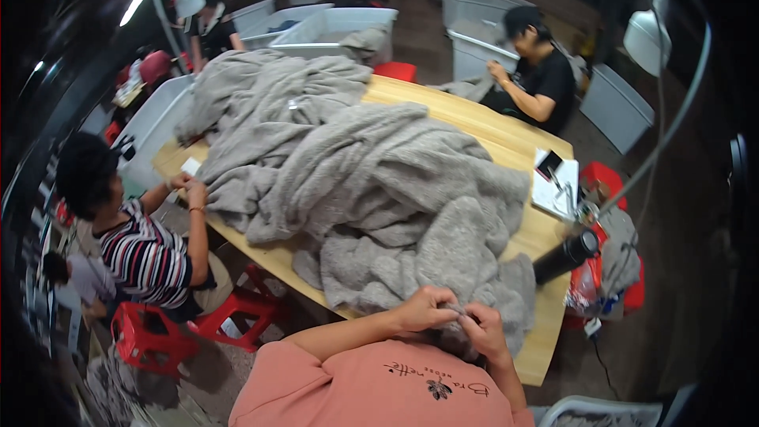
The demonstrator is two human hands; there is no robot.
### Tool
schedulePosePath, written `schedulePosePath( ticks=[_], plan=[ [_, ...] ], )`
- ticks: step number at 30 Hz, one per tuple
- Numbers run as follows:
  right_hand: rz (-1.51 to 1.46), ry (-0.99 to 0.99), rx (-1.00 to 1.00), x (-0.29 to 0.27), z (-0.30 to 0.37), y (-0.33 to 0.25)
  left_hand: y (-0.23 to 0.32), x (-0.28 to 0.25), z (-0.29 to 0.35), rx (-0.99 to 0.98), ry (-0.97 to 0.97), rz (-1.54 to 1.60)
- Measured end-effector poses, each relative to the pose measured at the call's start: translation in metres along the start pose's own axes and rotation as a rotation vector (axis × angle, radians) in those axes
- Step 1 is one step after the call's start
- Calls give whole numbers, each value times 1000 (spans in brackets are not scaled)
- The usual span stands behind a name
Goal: Inspecting grey fabric garments for quality and sorting them into bins.
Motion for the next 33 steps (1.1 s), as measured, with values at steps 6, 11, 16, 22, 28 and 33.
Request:
schedulePosePath(
  ticks=[6,11,16,22,28,33],
  plan=[
    [36,-17,-109,9,7,5,-1,1,9,87,2,-72],
    [151,143,-350,20,7,-5,-9,5,9,-72,-50,117],
    [240,24,-296,19,5,-5,-13,-2,4,-8,4,137],
    [146,116,-279,20,5,-1,-13,6,6,70,-76,65],
    [309,160,-443,12,20,-17,-21,1,3,-116,18,412],
    [727,230,-473,4,49,-1,-1,-49,-6,-219,288,406]
  ],
)
Point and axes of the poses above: each hand's wrist, its own z-axis away from the middle knuckle, its own x-axis out of the palm, y = z × x, the point moved 5 cm from there along -z, towards the middle knuckle, and after that the axes turned 15 degrees about -z, right-handed, at the moved point
